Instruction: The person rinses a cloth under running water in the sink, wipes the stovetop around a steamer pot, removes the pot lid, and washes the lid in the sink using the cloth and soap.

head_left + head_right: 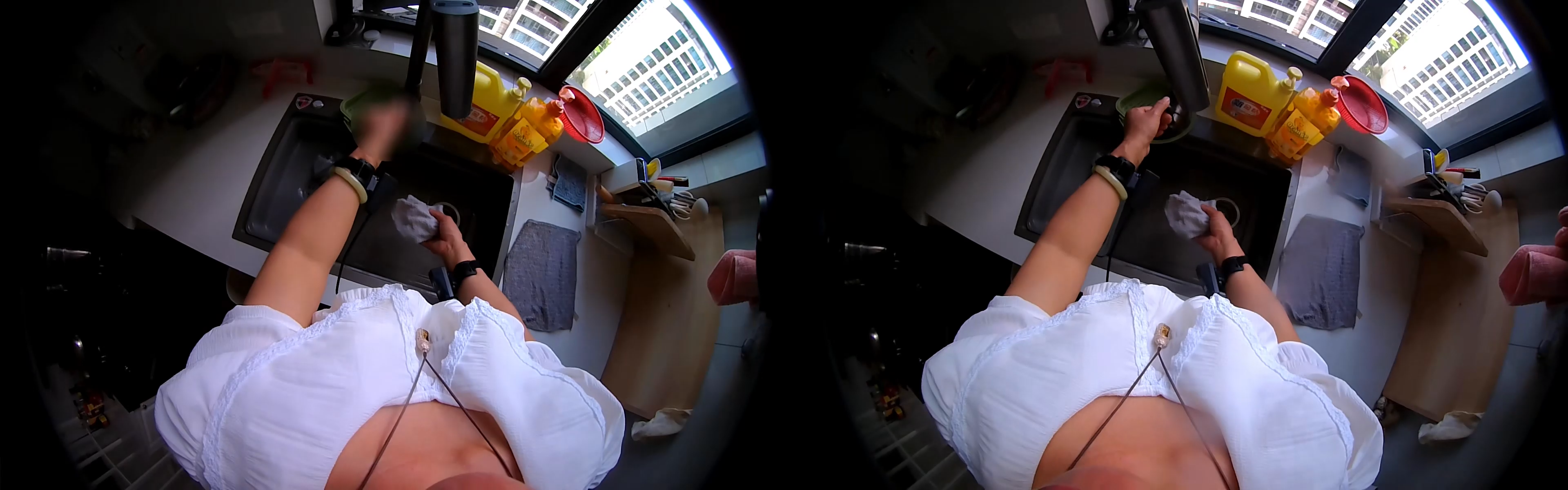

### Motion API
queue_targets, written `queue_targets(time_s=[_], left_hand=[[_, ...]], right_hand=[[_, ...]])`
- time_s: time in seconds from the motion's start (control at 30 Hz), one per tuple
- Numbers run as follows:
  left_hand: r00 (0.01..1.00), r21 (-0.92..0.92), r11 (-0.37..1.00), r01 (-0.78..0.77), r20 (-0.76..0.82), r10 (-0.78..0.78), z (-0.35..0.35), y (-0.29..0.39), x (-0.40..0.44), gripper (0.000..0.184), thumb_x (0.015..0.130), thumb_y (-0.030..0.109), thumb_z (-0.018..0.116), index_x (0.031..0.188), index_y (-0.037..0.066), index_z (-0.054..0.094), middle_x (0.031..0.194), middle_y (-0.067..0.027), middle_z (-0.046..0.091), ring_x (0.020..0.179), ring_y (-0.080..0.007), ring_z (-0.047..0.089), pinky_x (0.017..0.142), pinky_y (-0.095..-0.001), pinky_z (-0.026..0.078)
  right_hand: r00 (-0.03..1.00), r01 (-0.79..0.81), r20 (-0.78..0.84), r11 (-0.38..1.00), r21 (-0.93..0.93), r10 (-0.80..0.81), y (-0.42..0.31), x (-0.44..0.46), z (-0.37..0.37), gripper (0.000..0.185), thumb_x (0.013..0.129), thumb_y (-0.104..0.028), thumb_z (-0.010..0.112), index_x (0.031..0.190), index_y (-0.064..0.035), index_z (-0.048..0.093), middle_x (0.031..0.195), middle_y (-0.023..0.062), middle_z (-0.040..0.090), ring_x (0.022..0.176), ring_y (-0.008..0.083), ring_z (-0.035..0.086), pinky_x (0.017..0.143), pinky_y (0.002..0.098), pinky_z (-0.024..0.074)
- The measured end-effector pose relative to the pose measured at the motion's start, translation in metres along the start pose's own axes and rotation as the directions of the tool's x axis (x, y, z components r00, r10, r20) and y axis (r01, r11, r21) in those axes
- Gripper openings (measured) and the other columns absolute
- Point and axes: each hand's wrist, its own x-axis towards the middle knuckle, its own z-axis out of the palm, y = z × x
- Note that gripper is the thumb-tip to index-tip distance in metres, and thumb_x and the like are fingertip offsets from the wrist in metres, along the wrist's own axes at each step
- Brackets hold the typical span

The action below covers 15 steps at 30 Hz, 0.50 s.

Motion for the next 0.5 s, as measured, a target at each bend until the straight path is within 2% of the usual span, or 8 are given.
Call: queue_targets(time_s=[0.1, 0.2, 0.3, 0.5], left_hand=[[1.0, -0.108, 0.994, -0.008, 0.012, 0.009, 0.0, -0.006, 0.001, 0.037, 0.079, 0.04, 0.067, 0.063, 0.007, 0.06, 0.062, -0.0021, 0.061, 0.05, -0.0093, 0.053, 0.048, -0.0238, 0.043], [0.996, -0.081, 0.993, 0.089, 0.034, -0.086, -0.003, -0.007, 0.001, 0.038, 0.076, 0.043, 0.069, 0.065, 0.008, 0.059, 0.063, -0.0018, 0.061, 0.052, -0.0095, 0.054, 0.049, -0.0234, 0.045], [0.985, -0.026, 0.984, 0.174, -0.01, -0.174, -0.001, 0.0, 0.002, 0.038, 0.074, 0.044, 0.07, 0.065, 0.009, 0.059, 0.063, -0.0017, 0.061, 0.052, -0.0098, 0.055, 0.048, -0.0231, 0.046], [0.982, -0.13, 0.974, 0.185, -0.003, -0.187, 0.003, -0.005, 0.004, 0.033, 0.075, 0.038, 0.07, 0.067, 0.008, 0.059, 0.063, -0.002, 0.06, 0.051, -0.0103, 0.056, 0.047, -0.0239, 0.047]], right_hand=[[0.999, -0.015, 0.028, 1.0, -0.001, 0.015, -0.003, 0.006, -0.002, 0.029, 0.09, -0.02, 0.05, 0.116, -0.006, 0.052, 0.116, 0.0115, 0.058, 0.107, 0.0265, 0.055, 0.098, 0.0437, 0.0387], [1.0, -0.017, 0.017, 1.0, -0.007, 0.018, -0.002, 0.012, -0.007, 0.029, 0.09, -0.02, 0.049, 0.115, -0.0055, 0.053, 0.115, 0.0113, 0.058, 0.107, 0.0268, 0.055, 0.097, 0.0439, 0.0393], [0.999, -0.027, 0.024, 1.0, -0.003, 0.027, -0.003, 0.017, -0.011, 0.029, 0.09, -0.021, 0.048, 0.115, -0.0052, 0.053, 0.116, 0.0112, 0.058, 0.107, 0.0271, 0.055, 0.097, 0.0441, 0.0397], [0.999, -0.024, 0.027, 1.0, 0.017, 0.024, -0.001, 0.02, -0.013, 0.029, 0.09, -0.021, 0.049, 0.114, -0.0047, 0.053, 0.115, 0.0111, 0.059, 0.106, 0.0272, 0.056, 0.097, 0.0438, 0.0399]])
